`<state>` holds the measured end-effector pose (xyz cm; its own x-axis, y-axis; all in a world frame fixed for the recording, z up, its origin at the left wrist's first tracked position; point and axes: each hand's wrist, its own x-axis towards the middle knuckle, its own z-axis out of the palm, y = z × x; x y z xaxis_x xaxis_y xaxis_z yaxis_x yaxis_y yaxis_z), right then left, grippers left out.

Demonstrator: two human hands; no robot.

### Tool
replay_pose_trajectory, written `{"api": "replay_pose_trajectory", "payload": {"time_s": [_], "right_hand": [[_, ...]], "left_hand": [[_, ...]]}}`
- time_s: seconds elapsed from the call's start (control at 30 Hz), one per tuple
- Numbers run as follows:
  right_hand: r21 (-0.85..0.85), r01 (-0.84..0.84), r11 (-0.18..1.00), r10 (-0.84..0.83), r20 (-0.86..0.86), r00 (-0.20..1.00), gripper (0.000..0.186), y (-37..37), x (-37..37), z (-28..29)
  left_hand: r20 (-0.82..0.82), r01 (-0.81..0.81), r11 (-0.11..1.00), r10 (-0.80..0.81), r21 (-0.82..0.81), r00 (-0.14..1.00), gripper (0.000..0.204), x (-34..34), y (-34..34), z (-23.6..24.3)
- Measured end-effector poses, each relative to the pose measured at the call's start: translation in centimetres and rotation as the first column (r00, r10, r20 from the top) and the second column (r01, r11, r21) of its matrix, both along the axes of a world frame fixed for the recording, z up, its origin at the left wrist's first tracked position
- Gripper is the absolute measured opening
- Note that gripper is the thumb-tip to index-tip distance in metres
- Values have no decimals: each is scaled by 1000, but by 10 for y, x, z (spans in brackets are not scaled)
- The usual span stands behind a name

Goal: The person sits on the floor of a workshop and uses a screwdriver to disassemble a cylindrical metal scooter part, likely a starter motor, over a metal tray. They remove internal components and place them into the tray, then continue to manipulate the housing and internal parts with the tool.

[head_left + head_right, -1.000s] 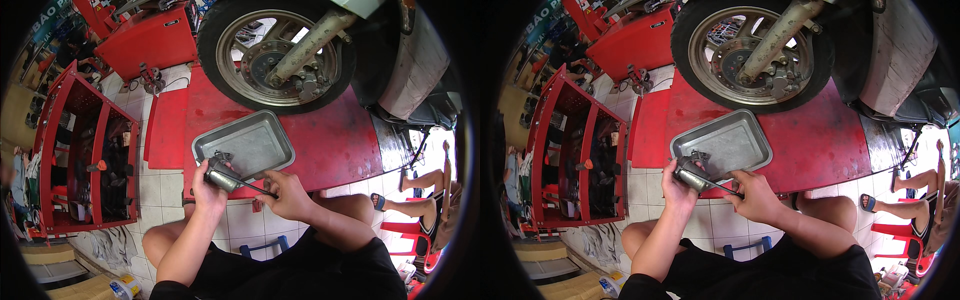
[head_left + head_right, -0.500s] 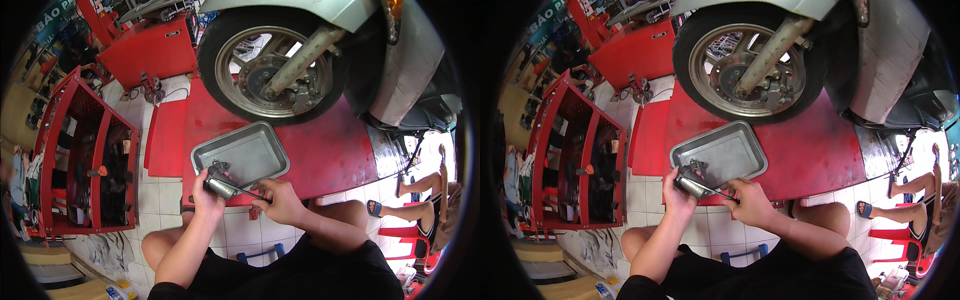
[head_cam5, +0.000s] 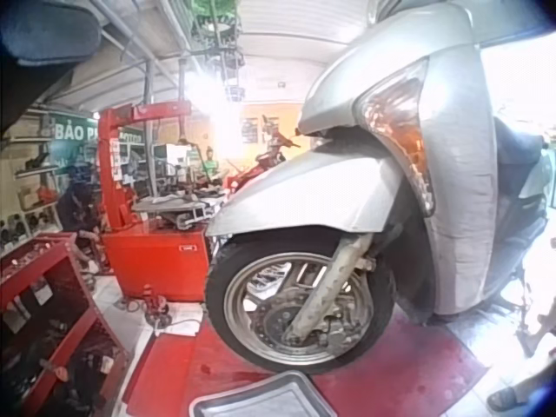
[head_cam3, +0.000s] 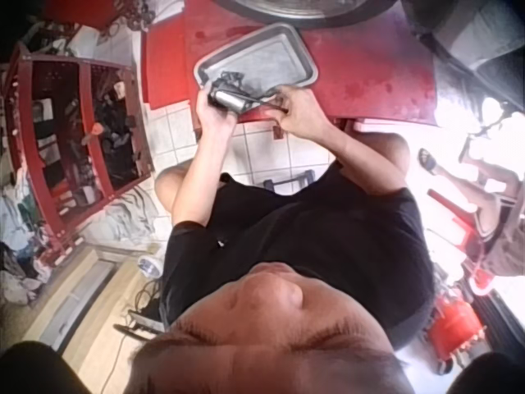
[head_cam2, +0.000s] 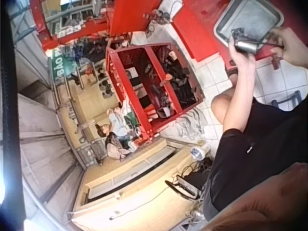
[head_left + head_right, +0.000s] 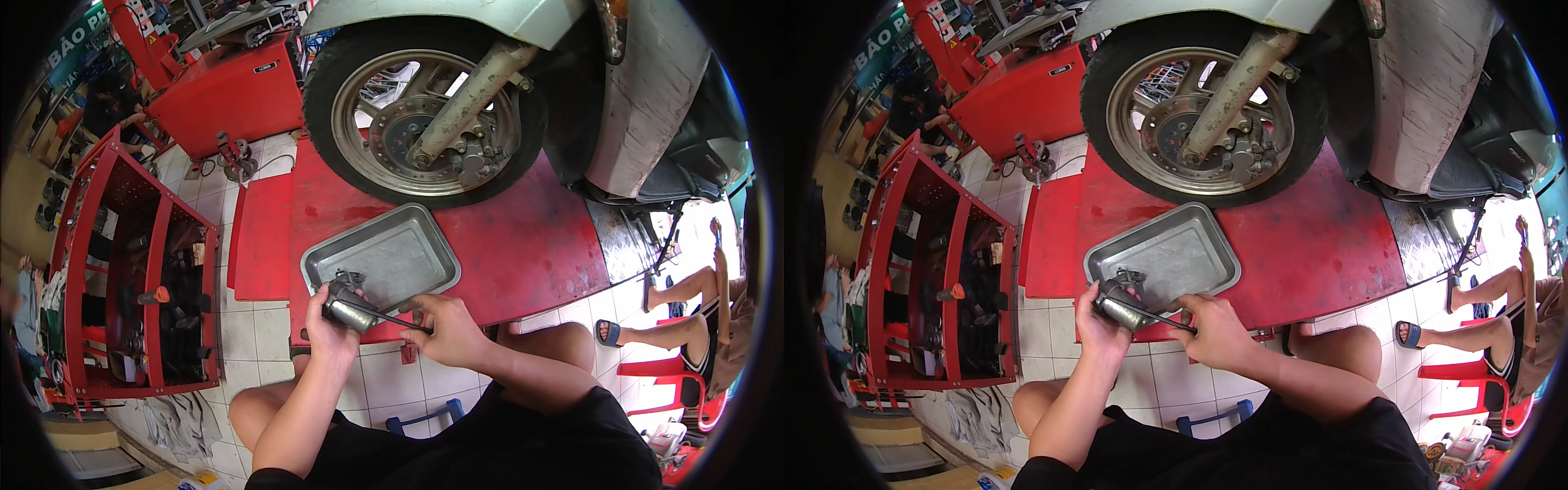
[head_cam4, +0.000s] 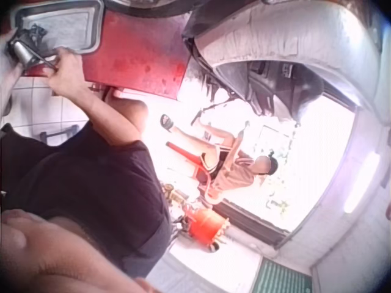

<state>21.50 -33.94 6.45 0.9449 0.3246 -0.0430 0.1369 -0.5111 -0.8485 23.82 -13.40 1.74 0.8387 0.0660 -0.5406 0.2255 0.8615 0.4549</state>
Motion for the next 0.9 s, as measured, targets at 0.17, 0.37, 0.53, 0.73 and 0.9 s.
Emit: {"api": "replay_pose_trajectory", "payload": {"time_s": [0.17,0.37,0.53,0.73,0.9], "right_hand": [[9,53,999,-51,-111,992,31,-1,0,6],[71,36,997,-25,-149,989,25,2,-1,-8],[386,71,920,76,-352,933,24,2,-1,-37],[488,307,817,258,-785,563,27,7,-7,-21],[419,90,904,119,-448,886,31,11,-15,-48]], "left_hand": [[7,-7,1000,7,-9,1000,36,0,0,2],[16,-13,1000,13,-13,1000,35,1,3,-2],[78,9,998,-5,-58,997,33,-2,3,-5],[118,33,999,-27,-44,993,32,-6,7,-1],[128,36,999,-32,-28,991,35,-4,7,-4]]}}
